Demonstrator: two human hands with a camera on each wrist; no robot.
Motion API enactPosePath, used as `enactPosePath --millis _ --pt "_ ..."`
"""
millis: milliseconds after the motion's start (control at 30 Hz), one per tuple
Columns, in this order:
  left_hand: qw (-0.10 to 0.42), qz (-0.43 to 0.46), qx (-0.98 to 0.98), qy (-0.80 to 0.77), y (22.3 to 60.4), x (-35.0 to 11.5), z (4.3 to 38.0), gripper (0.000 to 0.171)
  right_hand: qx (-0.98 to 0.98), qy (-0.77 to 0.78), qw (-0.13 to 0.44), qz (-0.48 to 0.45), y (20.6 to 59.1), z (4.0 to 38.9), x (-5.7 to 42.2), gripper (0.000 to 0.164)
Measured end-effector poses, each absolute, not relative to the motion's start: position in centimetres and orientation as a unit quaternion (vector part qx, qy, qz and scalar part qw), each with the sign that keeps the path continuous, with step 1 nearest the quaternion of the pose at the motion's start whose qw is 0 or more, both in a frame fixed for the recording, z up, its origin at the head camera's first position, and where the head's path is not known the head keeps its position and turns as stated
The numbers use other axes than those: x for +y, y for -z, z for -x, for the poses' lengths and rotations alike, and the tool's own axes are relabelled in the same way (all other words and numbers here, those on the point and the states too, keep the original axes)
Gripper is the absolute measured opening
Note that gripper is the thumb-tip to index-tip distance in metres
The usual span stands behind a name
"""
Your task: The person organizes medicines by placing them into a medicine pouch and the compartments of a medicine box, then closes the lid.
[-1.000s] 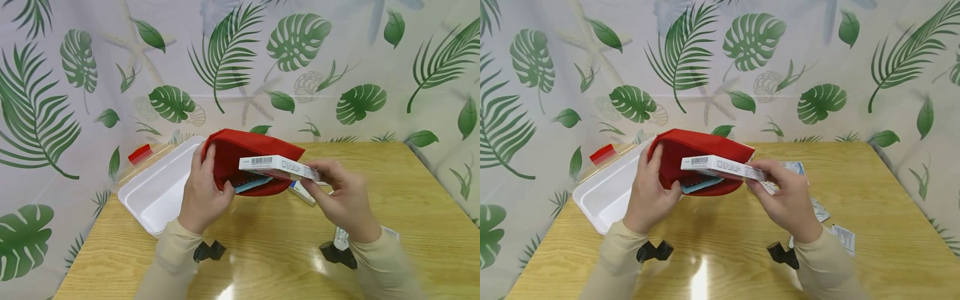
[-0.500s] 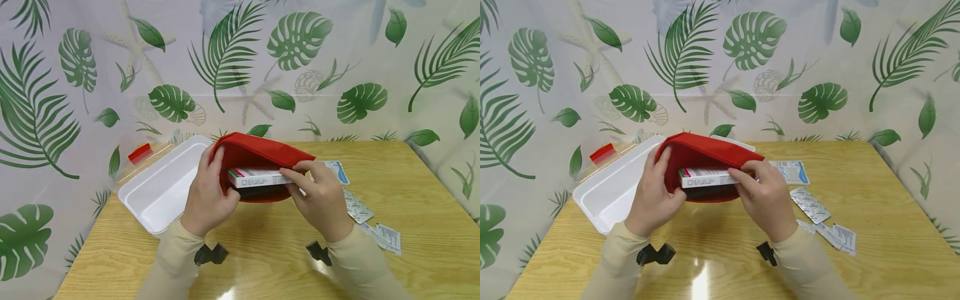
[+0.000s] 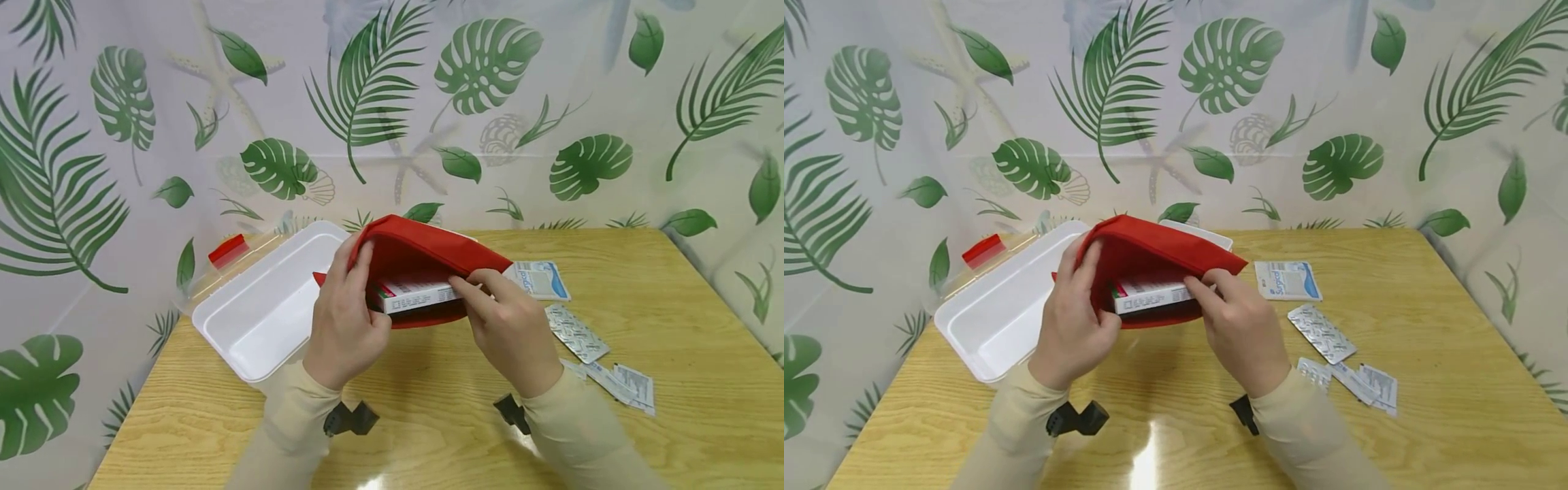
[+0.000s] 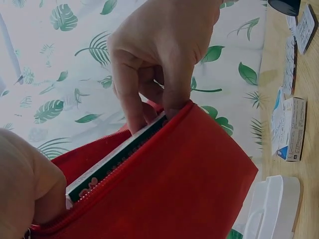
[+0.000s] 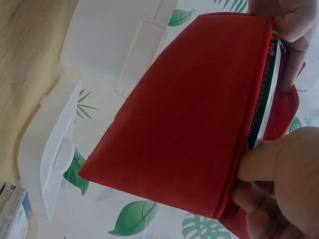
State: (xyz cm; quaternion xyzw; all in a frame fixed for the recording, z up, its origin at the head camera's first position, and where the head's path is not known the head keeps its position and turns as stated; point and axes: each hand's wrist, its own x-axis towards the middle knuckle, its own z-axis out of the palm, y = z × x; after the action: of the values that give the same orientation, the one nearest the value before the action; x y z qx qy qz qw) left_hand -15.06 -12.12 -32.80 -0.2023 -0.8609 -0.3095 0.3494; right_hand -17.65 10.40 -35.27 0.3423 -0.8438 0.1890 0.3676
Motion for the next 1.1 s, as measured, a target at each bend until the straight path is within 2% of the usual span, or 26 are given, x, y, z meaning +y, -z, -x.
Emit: enactPosePath --millis 233,367,533,633,733,800,900,1033,1100 --pt "0.352 0.2 -0.854 0.326 32.8 -11.9 15.1 0.084 -0.875 -0.167 0.336 -0.305 35.1 17.6 10.3 0.031" --pt "0.358 0.179 -0.847 0.35 32.8 -12.2 15.1 0.085 -0.869 -0.189 0.324 -0.323 34.9 17.7 10.3 0.032" --pt "0.351 0.144 -0.837 0.394 32.6 -13.3 15.2 0.087 -0.804 -0.266 0.396 -0.354 34.5 18.0 10.7 0.022" --pt "0.343 0.118 -0.83 0.423 32.3 -14.0 15.2 0.088 -0.766 -0.318 0.448 -0.334 34.0 18.4 11.4 0.019" --pt "0.34 0.101 -0.823 0.443 32.2 -14.5 15.2 0.088 -0.781 -0.343 0.44 -0.281 33.7 18.9 12.9 0.017" --pt "0.337 0.096 -0.82 0.453 32.1 -14.8 15.3 0.087 -0.825 -0.329 0.389 -0.244 34.0 19.6 14.1 0.015" --pt "0.331 0.09 -0.82 0.458 32.0 -14.9 15.4 0.086 -0.91 -0.283 0.238 -0.189 35.1 20.8 16.0 0.019" --pt "0.325 0.087 -0.823 0.458 32.1 -14.9 15.4 0.085 -0.968 -0.212 0.013 -0.131 37.5 22.7 17.9 0.045" --pt "0.324 0.087 -0.823 0.458 32.1 -14.9 15.4 0.085 -0.973 -0.19 -0.064 -0.111 38.8 23.5 18.4 0.06"
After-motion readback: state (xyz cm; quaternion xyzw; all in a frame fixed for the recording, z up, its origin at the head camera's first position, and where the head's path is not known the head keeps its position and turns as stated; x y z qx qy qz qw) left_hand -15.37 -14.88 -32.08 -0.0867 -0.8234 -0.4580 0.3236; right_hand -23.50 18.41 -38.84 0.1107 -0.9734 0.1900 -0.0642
